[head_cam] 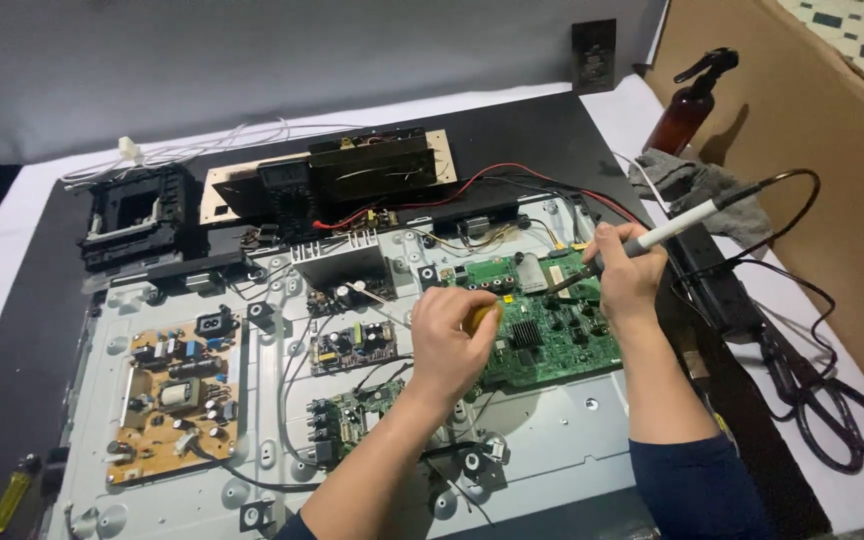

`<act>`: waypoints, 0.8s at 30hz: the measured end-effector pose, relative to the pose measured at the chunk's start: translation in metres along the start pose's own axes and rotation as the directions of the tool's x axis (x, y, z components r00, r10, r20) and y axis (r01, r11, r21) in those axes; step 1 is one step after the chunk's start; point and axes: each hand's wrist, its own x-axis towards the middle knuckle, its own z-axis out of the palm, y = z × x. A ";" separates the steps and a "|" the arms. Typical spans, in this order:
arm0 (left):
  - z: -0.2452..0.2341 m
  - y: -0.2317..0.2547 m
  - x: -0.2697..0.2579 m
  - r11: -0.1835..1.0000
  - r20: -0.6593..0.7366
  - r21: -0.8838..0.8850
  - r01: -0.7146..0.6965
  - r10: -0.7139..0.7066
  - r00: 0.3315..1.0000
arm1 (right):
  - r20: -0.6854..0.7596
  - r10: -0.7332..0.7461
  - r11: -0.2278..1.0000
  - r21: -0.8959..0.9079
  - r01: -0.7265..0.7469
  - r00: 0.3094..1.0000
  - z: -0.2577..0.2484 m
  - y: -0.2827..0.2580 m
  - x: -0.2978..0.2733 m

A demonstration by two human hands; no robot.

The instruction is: The person uses a soldering iron to work on a green circuit board inside an open electronic device chassis. They hold a roll of solder in one hand while applying the soldering iron to various components on the board with the other hand. The task involves precise manipulation of the soldering iron and solder wire to repair or modify the electronics.

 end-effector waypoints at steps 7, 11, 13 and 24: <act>0.000 0.001 0.002 0.999 0.014 0.038 -0.011 0.011 1.000 | -0.021 -0.007 1.000 0.004 0.007 1.000 0.003 0.005 0.002; 0.003 -0.006 -0.001 0.998 0.012 0.065 -0.012 0.011 1.000 | -0.012 -0.012 1.000 -0.008 0.012 1.000 0.003 0.007 0.001; 0.005 -0.009 -0.002 0.997 0.013 0.072 -0.020 0.019 1.000 | -0.015 -0.022 1.000 -0.010 0.022 1.000 0.003 0.007 0.001; 0.010 -0.018 -0.004 0.998 -0.007 0.052 -0.021 0.022 1.000 | -0.029 -0.013 0.999 0.032 0.014 0.999 0.004 -0.011 -0.004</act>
